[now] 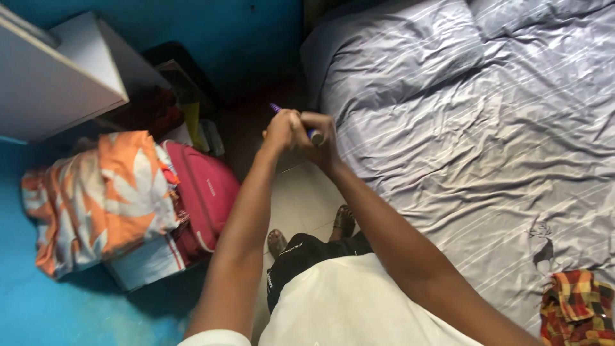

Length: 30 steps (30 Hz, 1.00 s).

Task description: The person assembles a broom handle by repeatedly twisting and screwing the pole sections together by hand.

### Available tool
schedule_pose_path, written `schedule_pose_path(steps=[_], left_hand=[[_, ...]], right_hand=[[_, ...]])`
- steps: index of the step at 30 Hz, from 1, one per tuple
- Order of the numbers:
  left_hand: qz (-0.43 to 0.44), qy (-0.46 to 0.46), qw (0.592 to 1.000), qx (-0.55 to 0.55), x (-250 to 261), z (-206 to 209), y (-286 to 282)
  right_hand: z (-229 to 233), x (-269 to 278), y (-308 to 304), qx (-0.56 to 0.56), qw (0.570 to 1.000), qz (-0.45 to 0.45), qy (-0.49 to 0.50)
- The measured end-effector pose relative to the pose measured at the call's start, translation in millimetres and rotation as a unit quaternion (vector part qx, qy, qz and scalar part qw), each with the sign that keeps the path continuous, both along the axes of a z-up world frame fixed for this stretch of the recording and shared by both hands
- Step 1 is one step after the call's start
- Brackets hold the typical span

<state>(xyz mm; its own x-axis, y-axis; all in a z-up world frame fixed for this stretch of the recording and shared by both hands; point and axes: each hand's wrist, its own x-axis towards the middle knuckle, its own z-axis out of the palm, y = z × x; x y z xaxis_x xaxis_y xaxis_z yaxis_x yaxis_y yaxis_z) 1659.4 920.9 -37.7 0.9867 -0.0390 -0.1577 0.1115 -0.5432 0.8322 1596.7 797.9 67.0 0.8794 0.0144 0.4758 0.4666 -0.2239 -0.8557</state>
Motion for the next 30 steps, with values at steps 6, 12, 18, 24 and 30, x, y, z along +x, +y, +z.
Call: schedule_pose_path(steps=[6,12,18,24,30], left_hand=[[-0.056,-0.330,0.941,0.045,4,17,-41],[-0.141,-0.390,0.906,0.084,-13,84,-73],[-0.128,-0.393,0.903,0.114,-23,122,-77],[-0.039,-0.387,0.903,0.181,6,91,-62],[-0.186,0.019,0.967,0.171,37,-28,-43]], right_hand=[[50,12,-31,-0.003,0.999,-0.036,-0.009],[124,10,-48,0.108,0.993,-0.034,-0.027],[137,4,-51,0.189,0.981,-0.005,-0.048],[97,18,-55,0.170,0.982,0.077,-0.025],[-7,5,-51,0.006,0.990,0.006,-0.138]])
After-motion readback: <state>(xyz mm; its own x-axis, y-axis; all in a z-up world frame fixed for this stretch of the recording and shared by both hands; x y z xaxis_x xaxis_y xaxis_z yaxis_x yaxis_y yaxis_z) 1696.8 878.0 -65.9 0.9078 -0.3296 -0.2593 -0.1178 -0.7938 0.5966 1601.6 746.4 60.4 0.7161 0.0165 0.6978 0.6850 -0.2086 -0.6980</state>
